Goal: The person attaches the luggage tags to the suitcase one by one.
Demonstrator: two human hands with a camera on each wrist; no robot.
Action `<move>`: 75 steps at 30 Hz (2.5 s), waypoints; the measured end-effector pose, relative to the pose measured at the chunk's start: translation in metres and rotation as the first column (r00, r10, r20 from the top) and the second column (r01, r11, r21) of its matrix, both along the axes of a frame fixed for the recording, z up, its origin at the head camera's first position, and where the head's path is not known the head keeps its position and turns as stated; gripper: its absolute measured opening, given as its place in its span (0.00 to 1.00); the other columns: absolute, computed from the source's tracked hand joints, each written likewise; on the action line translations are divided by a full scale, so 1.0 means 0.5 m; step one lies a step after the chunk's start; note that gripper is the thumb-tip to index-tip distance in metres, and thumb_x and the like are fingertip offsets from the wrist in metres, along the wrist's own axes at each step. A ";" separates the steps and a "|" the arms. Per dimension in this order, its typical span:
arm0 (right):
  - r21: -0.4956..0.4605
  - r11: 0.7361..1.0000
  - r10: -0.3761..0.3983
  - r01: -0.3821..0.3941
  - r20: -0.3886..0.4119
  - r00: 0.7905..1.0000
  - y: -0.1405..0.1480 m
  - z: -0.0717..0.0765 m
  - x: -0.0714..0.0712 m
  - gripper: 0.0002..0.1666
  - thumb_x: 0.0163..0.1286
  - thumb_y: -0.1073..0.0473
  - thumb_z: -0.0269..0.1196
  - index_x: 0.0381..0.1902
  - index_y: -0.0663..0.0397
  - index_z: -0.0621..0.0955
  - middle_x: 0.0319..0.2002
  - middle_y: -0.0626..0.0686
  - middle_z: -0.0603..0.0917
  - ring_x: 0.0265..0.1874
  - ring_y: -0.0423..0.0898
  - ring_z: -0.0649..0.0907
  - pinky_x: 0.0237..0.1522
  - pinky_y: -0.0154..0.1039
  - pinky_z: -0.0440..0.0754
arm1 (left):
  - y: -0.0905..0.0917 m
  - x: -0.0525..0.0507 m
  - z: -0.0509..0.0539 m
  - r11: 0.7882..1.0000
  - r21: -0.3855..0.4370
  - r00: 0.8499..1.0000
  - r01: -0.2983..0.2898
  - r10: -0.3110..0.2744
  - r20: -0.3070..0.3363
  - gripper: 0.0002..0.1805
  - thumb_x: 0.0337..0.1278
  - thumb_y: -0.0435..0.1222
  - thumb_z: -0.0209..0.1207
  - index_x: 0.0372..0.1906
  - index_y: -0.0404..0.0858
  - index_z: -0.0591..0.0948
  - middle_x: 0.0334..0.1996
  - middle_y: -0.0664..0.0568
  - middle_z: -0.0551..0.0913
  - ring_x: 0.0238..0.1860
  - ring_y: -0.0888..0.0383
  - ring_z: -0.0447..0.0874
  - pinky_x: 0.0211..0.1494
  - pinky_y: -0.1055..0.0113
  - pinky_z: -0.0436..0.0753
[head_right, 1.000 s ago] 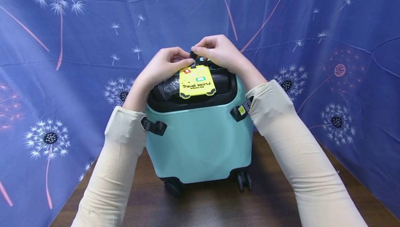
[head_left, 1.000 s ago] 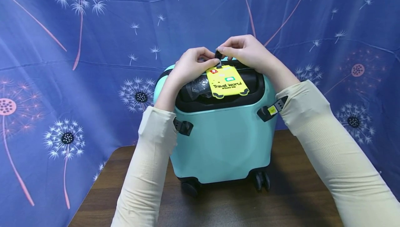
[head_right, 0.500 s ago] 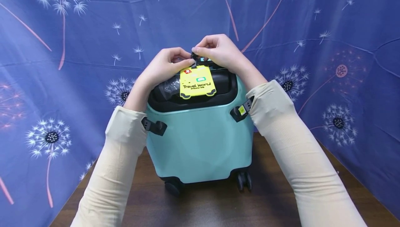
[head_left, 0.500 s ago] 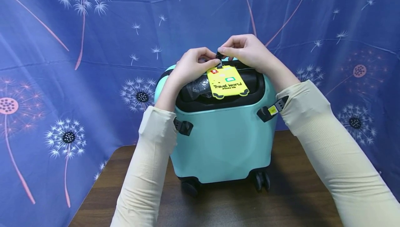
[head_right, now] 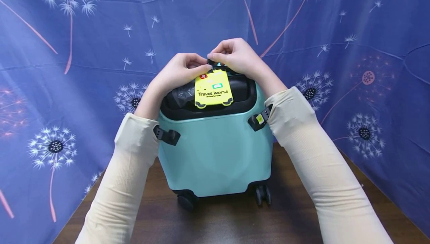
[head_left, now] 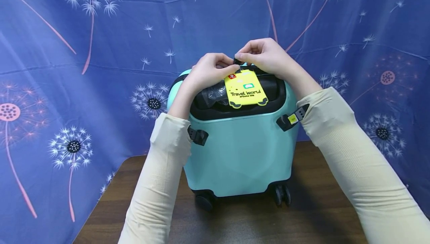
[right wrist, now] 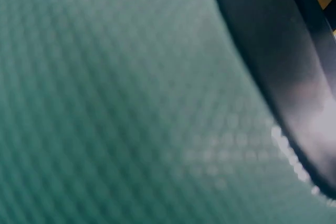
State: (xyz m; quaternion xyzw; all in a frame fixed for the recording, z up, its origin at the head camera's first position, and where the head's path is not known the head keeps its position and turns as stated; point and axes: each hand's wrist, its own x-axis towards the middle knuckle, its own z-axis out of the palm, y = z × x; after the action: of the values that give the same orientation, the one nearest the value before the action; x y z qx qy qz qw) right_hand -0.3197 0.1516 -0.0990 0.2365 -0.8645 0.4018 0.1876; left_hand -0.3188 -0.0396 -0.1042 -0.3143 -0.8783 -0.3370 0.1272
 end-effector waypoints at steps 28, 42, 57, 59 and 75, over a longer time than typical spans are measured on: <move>-0.053 0.998 0.019 -0.020 -0.024 1.000 0.000 -0.005 0.001 0.17 0.66 0.50 0.60 0.46 0.54 0.82 0.34 0.42 0.82 0.36 0.42 0.77 0.38 0.33 0.72 | -0.001 0.002 -0.003 1.000 0.015 1.000 0.018 -0.018 -0.005 0.18 0.57 0.48 0.60 0.50 0.45 0.79 0.45 0.57 0.85 0.45 0.68 0.81 0.65 0.62 0.64; -0.069 0.997 0.038 -0.041 -0.046 0.998 0.000 -0.006 0.003 0.14 0.64 0.52 0.64 0.43 0.53 0.83 0.29 0.40 0.81 0.30 0.41 0.77 0.33 0.32 0.72 | -0.001 -0.001 0.000 0.999 0.022 0.999 0.038 -0.038 0.010 0.22 0.55 0.46 0.62 0.54 0.41 0.78 0.49 0.53 0.83 0.49 0.65 0.80 0.56 0.74 0.73; -0.007 0.999 0.048 -0.048 -0.008 0.999 0.000 -0.001 0.011 0.17 0.67 0.49 0.59 0.47 0.53 0.79 0.36 0.45 0.80 0.40 0.42 0.78 0.44 0.35 0.71 | 0.001 0.006 0.000 0.999 0.038 0.999 0.022 -0.021 -0.025 0.21 0.54 0.46 0.63 0.51 0.41 0.80 0.47 0.54 0.84 0.46 0.66 0.81 0.53 0.75 0.75; -0.010 0.999 0.041 -0.041 -0.020 0.999 0.001 0.001 0.012 0.16 0.67 0.50 0.59 0.47 0.54 0.79 0.36 0.46 0.81 0.38 0.42 0.78 0.43 0.35 0.72 | 0.003 0.008 0.002 0.998 0.055 0.998 0.003 0.001 -0.067 0.20 0.53 0.47 0.64 0.49 0.41 0.79 0.46 0.54 0.84 0.45 0.65 0.82 0.52 0.74 0.76; 0.027 1.000 0.003 -0.003 0.011 1.000 -0.006 -0.015 -0.011 0.19 0.66 0.49 0.61 0.49 0.53 0.81 0.43 0.53 0.84 0.39 0.42 0.79 0.42 0.35 0.74 | -0.051 0.079 -0.151 0.943 0.236 0.640 0.234 0.033 -0.768 0.23 0.64 0.51 0.52 0.37 0.33 0.82 0.38 0.44 0.83 0.43 0.52 0.78 0.52 0.59 0.74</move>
State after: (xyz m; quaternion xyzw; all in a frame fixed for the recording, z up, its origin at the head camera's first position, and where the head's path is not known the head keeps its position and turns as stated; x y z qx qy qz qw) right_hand -0.3250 0.1485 -0.1063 0.2380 -0.8704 0.3918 0.1793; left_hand -0.2792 -0.0649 -0.1798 -0.4511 -0.6583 -0.3150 0.5138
